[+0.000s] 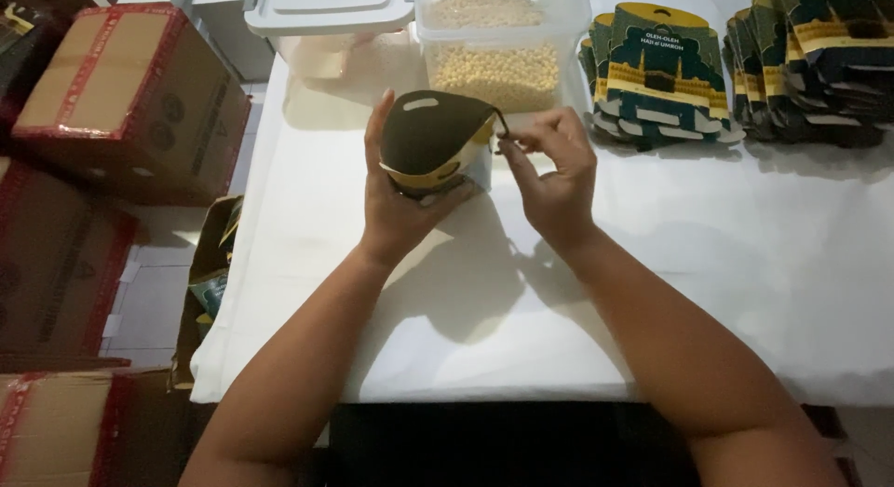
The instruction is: Opening and folding flat packaging pouches into a three-dimensional box shape.
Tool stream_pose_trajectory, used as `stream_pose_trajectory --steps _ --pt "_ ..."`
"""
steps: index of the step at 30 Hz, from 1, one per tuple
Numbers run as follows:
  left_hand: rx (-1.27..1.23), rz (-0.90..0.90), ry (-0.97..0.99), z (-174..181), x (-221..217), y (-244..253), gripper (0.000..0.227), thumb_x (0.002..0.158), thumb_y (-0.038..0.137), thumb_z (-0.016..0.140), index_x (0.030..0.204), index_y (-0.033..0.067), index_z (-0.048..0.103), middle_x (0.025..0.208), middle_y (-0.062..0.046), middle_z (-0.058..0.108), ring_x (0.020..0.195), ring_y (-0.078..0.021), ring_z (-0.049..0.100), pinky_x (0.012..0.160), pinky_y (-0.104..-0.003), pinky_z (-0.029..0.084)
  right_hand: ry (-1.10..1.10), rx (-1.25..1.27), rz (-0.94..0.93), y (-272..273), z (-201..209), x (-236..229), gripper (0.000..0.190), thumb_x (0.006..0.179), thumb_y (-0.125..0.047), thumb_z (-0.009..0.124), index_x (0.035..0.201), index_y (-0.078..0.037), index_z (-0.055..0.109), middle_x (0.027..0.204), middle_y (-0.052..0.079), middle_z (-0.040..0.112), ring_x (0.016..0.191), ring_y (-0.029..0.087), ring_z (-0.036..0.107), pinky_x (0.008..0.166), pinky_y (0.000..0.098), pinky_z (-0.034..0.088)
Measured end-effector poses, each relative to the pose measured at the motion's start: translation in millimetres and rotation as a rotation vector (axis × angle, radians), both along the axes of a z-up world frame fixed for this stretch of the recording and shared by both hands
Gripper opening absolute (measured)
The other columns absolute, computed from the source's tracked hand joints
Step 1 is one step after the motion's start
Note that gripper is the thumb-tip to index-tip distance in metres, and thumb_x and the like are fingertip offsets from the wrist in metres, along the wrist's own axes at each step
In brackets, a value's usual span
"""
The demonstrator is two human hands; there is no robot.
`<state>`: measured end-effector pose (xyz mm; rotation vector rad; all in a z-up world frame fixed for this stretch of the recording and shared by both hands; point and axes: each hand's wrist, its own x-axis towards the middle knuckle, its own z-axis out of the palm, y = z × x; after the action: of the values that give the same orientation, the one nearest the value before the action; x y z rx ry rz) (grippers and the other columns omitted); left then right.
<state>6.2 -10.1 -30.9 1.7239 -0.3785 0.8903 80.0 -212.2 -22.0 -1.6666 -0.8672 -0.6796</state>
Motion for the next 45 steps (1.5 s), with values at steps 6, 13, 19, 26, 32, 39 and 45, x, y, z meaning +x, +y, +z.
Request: stream_pose_trajectory --steps 6,13,19,26,32,39,45 --pt "0.136 -0.064 -0.019 -10 6 0 0.116 0.072 0.006 0.098 0.163 0.0123 0.027 0.141 -0.02 0.061 0.128 -0.0428 0.064 0.109 -0.057 0.05 -0.3 0.241 -0.045 3 21 -10 0.006 0.104 -0.003 0.058 0.104 0.001 0.062 0.085 0.007 0.062 0.071 0.023 0.065 0.071 0.0344 0.055" --pt "0.211 -0.13 0.009 -10 1 -2 0.122 0.06 -0.008 0.093 0.163 0.0145 0.031 0.136 -0.019 0.066 0.125 -0.0421 0.066 0.109 -0.056 0.05 -0.461 0.057 -0.042 5 27 -25 0.016 0.099 -0.02 0.065 0.092 -0.009 0.074 0.105 0.012 0.07 0.1 0.034 0.063 0.096 0.0483 0.044" --pt "0.152 -0.197 -0.007 -8 5 5 0.118 0.064 -0.001 0.098 0.162 0.0142 0.034 0.136 -0.013 0.068 0.129 -0.0323 0.065 0.115 -0.049 0.047 -0.385 0.013 0.101 5 13 -19 0.062 0.108 -0.056 0.039 0.122 -0.002 0.067 0.13 0.022 0.063 0.122 0.039 0.058 0.104 0.0476 0.041" --pt "0.03 -0.248 0.036 -2 4 5 0.07 0.102 0.05 0.054 0.155 0.0066 0.036 0.121 -0.015 0.074 0.124 -0.0321 0.065 0.112 -0.052 0.045 -0.471 -0.07 0.094 5 2 -9 0.015 0.102 -0.016 0.063 0.114 -0.011 0.069 0.132 0.019 0.062 0.115 0.037 0.065 0.095 0.0469 0.052" --pt "-0.033 -0.236 0.103 -12 10 9 0.051 0.089 0.022 0.051 0.138 0.0105 0.052 0.112 -0.014 0.076 0.105 -0.0261 0.072 0.098 -0.042 0.055 -0.364 -0.142 0.091 0 -1 2 0.029 0.103 -0.033 0.068 0.118 -0.011 0.078 0.138 0.016 0.065 0.115 0.034 0.067 0.098 0.0453 0.053" --pt "-0.063 -0.259 0.11 -20 13 11 0.046 0.095 0.033 0.049 0.134 0.0097 0.051 0.109 -0.019 0.073 0.098 -0.0302 0.072 0.091 -0.046 0.057 -0.273 -0.113 0.178 0 2 -2 0.033 0.096 -0.025 0.081 0.122 -0.006 0.075 0.132 0.022 0.066 0.117 0.041 0.067 0.099 0.0502 0.055" --pt "-0.054 -0.228 0.109 -16 11 13 0.045 0.095 0.033 0.05 0.134 0.0107 0.051 0.111 -0.018 0.071 0.098 -0.0327 0.073 0.09 -0.046 0.06 -0.279 -0.11 0.157 3 3 -5 0.032 0.091 -0.013 0.084 0.121 -0.004 0.075 0.131 0.02 0.066 0.118 0.04 0.068 0.099 0.0503 0.056"
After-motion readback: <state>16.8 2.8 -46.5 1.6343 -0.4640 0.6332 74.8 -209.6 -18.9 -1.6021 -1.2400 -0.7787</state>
